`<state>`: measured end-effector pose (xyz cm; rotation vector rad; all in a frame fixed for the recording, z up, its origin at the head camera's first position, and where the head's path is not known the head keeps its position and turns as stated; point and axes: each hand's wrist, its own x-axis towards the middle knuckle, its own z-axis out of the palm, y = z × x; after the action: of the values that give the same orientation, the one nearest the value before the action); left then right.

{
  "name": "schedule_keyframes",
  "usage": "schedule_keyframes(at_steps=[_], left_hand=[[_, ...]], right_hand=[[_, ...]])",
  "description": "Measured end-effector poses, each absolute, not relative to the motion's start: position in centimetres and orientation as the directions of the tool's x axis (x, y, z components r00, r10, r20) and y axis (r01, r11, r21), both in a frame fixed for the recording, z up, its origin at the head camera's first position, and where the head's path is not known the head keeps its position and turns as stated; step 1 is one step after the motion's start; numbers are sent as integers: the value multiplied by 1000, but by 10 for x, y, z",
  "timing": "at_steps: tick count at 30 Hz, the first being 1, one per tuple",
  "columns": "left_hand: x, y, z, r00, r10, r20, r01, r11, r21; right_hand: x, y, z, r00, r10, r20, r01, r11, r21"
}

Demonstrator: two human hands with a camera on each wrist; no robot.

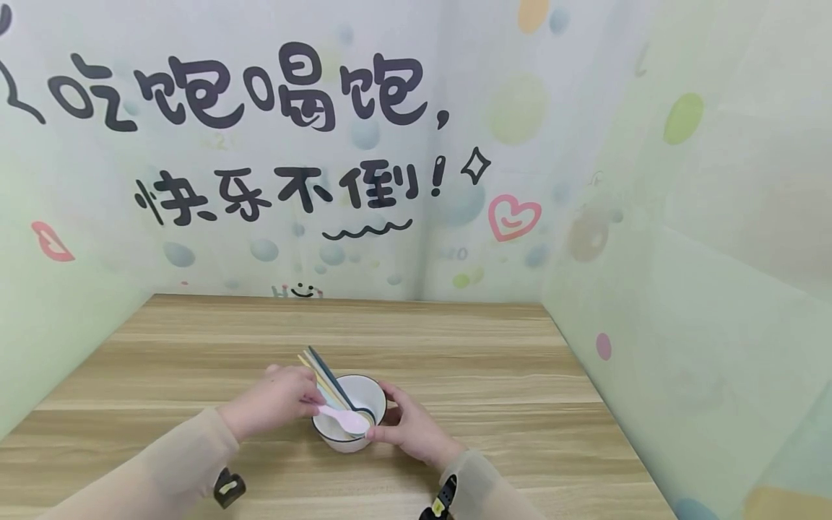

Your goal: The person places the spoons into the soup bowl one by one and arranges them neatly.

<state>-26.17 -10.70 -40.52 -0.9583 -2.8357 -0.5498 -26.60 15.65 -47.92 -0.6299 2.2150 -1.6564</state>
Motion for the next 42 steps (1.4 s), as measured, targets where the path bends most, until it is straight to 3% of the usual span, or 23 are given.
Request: schedule_keyframes(at_steps=[19, 42], left_hand=[[-259, -98, -402, -811, 557, 177, 585, 770, 256], [-262, -96, -408, -819, 516, 250, 570, 779, 260]], right_hand=[[-266, 156, -477, -855, -518, 19, -161, 229, -960], [-269, 157, -481, -852, -523, 26, -165, 220, -961]])
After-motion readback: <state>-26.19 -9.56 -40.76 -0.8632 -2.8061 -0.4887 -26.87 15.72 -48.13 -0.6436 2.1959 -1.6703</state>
